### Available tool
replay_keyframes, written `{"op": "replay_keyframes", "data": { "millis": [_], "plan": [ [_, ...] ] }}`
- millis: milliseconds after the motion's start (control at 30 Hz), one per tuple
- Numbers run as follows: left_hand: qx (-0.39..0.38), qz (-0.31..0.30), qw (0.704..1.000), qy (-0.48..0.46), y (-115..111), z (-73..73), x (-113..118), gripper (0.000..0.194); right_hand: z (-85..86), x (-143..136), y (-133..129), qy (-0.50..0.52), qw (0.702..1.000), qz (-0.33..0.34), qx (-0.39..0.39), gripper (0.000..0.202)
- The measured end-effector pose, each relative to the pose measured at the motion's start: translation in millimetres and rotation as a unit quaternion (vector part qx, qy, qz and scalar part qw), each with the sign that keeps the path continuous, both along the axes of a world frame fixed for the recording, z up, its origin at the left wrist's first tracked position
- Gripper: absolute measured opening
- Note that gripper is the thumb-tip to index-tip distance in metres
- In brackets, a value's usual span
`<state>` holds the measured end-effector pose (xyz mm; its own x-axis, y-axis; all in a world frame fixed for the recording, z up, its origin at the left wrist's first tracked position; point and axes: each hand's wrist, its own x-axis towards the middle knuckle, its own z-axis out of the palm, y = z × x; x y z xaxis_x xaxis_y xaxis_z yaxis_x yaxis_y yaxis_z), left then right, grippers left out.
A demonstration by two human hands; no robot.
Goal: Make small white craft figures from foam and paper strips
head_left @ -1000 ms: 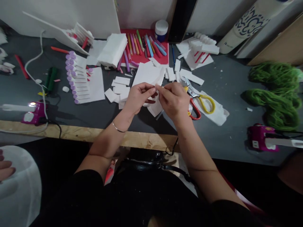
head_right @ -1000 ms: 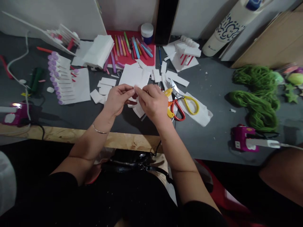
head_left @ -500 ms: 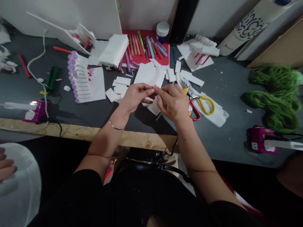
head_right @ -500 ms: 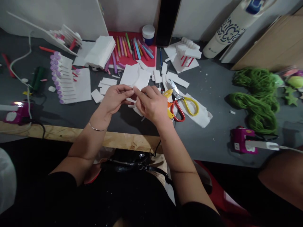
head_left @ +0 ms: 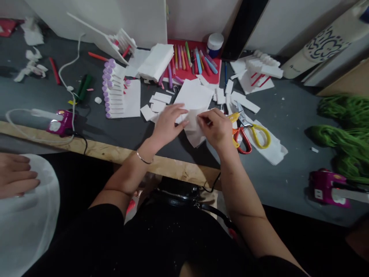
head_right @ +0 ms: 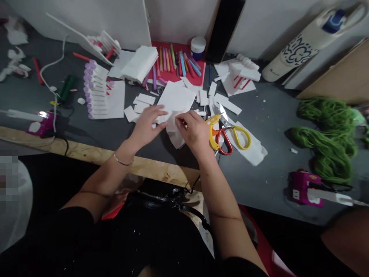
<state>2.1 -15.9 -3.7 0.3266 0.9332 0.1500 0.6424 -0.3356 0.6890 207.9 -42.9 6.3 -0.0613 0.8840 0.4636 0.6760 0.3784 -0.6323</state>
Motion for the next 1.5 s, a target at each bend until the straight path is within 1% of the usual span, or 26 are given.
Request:
{"op": "replay_keyframes", "data": {
  "millis": [33,100,133,167,200,267,300,333,367,400,467,500,533,567,633,667,733,867,933,1000,1100,1167,1233,1333,1500],
  "plan": [
    [0.03,0.027,0.997,0.073,0,-4.0,-10,0.037,0.2,2,1,0.03,0.999,-0.009,-0.008,0.013],
    [0.03,0.052,0.982,0.18,1,-10.8,-27,0.048,-0.2,7,3,0.102,0.994,-0.029,-0.029,0.014],
    [0.026,0.055,0.977,0.203,1,-12.4,-32,0.05,-0.8,8,4,0.139,0.989,-0.038,-0.043,0.016],
    [0.033,0.058,0.976,0.205,0,-12.1,-35,0.049,-1.7,9,5,0.172,0.982,-0.042,-0.059,0.017],
    [0.049,0.064,0.979,0.189,-1,-10.0,-35,0.046,-2.5,9,5,0.199,0.976,-0.042,-0.074,0.019],
    [0.087,0.082,0.987,0.11,-4,-1.1,-26,0.034,-3.6,6,5,0.225,0.969,-0.039,-0.091,0.02],
    [0.089,0.088,0.991,0.054,-5,4.5,-18,0.026,-3.7,3,5,0.224,0.97,-0.04,-0.089,0.02],
    [0.064,0.084,0.994,-0.006,-6,9.9,-9,0.019,-3.3,0,4,0.214,0.973,-0.04,-0.078,0.018],
    [0.014,0.075,0.995,-0.072,-6,14.5,1,0.015,-2.6,-3,3,0.199,0.977,-0.043,-0.062,0.017],
    [-0.06,0.048,0.987,-0.139,-6,17.9,12,0.014,-1.8,-6,3,0.176,0.983,-0.039,-0.043,0.017],
    [-0.197,0.005,0.944,-0.264,-2,21.1,30,0.012,-0.3,-10,1,0.122,0.992,-0.041,-0.003,0.016],
    [-0.238,-0.002,0.921,-0.31,0,21.5,37,0.011,0.2,-11,1,0.095,0.994,-0.045,0.016,0.016],
    [-0.265,-0.004,0.901,-0.343,3,21.6,43,0.011,0.5,-10,1,0.072,0.996,-0.052,0.033,0.016],
    [-0.282,-0.002,0.887,-0.365,6,21.8,47,0.011,0.6,-9,1,0.052,0.996,-0.06,0.047,0.016],
    [-0.295,0.0,0.876,-0.381,11,23.2,51,0.012,0.7,-4,2,0.02,0.995,-0.074,0.069,0.015],
    [-0.298,-0.002,0.877,-0.377,13,24.4,52,0.014,0.9,-1,3,0.004,0.994,-0.08,0.076,0.014],
    [-0.29,-0.014,0.888,-0.358,15,26.9,50,0.015,1.6,3,3,-0.027,0.992,-0.087,0.084,0.013],
    [-0.238,-0.029,0.925,-0.295,15,29.1,47,0.011,2.7,5,2,-0.084,0.99,-0.066,0.088,0.013],
    [-0.206,-0.028,0.94,-0.27,13,29.1,47,0.008,3.1,3,2,-0.09,0.99,-0.062,0.087,0.014],
    [-0.188,-0.027,0.947,-0.26,12,29.1,48,0.008,4.1,2,1,-0.068,0.993,-0.062,0.072,0.013],
    [-0.196,-0.037,0.941,-0.274,12,28.5,47,0.01,6.7,1,0,0.007,0.998,-0.053,0.03,0.009],
    [-0.212,-0.054,0.928,-0.302,12,26.6,45,0.012,8.3,1,0,0.055,0.997,-0.047,-0.002,0.009],
    [-0.229,-0.064,0.916,-0.323,13,24.0,43,0.014,9.0,1,1,0.081,0.995,-0.046,-0.025,0.01],
    [-0.246,-0.051,0.911,-0.327,12,21.1,42,0.015,8.4,0,1,0.08,0.995,-0.05,-0.028,0.01],
    [-0.265,-0.023,0.907,-0.326,12,22.2,43,0.011,7.8,-2,1,0.028,0.998,-0.057,0.003,0.007]
  ]
}}
